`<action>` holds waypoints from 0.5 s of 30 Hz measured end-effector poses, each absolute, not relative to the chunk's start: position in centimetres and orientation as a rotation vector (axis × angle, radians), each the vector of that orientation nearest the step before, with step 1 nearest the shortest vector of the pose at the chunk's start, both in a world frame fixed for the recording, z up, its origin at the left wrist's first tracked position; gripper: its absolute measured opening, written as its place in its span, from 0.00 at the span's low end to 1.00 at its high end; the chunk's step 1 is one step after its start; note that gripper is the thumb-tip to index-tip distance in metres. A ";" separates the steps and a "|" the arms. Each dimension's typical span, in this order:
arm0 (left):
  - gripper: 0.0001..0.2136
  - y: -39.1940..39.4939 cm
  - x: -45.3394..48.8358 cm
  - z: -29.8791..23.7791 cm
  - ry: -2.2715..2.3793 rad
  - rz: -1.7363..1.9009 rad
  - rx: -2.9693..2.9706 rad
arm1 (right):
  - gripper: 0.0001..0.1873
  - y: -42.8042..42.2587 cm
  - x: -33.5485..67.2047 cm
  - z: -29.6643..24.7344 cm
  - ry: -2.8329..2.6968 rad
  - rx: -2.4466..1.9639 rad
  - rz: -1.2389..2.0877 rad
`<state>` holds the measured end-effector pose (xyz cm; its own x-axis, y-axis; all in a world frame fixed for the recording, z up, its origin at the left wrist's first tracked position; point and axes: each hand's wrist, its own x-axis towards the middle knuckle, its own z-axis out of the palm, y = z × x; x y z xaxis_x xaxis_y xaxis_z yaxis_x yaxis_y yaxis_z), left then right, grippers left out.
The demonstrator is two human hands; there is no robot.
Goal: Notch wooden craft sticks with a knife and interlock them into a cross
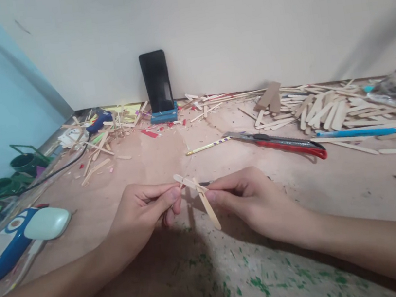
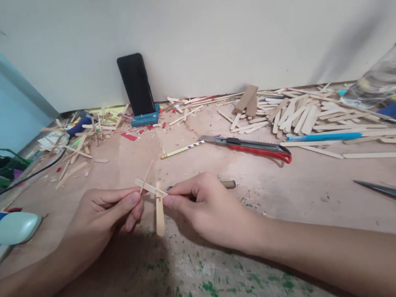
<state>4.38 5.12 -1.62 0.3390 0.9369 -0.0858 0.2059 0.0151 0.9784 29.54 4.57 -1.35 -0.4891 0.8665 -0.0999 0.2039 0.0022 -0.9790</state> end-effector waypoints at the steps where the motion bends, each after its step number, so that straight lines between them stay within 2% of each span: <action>1: 0.25 5.1 4.4 -1.7 1.106 0.803 1.468 | 0.25 4.7 29.6 -1.3 -1.721 -1.112 1.535; 7: 0.26 4.9 4.8 -1.7 1.096 0.754 1.492 | 0.20 4.8 29.0 -1.1 -1.747 -1.085 1.481; 15: 0.23 4.4 5.4 -1.2 1.087 0.750 1.453 | 0.22 4.2 28.5 -1.3 -1.728 -1.041 1.413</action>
<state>5.43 4.36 -1.19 0.3745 0.9193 -0.1205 0.2134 0.0410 0.9761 28.52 4.16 -1.26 -0.4607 0.8875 0.0091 0.1673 0.0969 -0.9811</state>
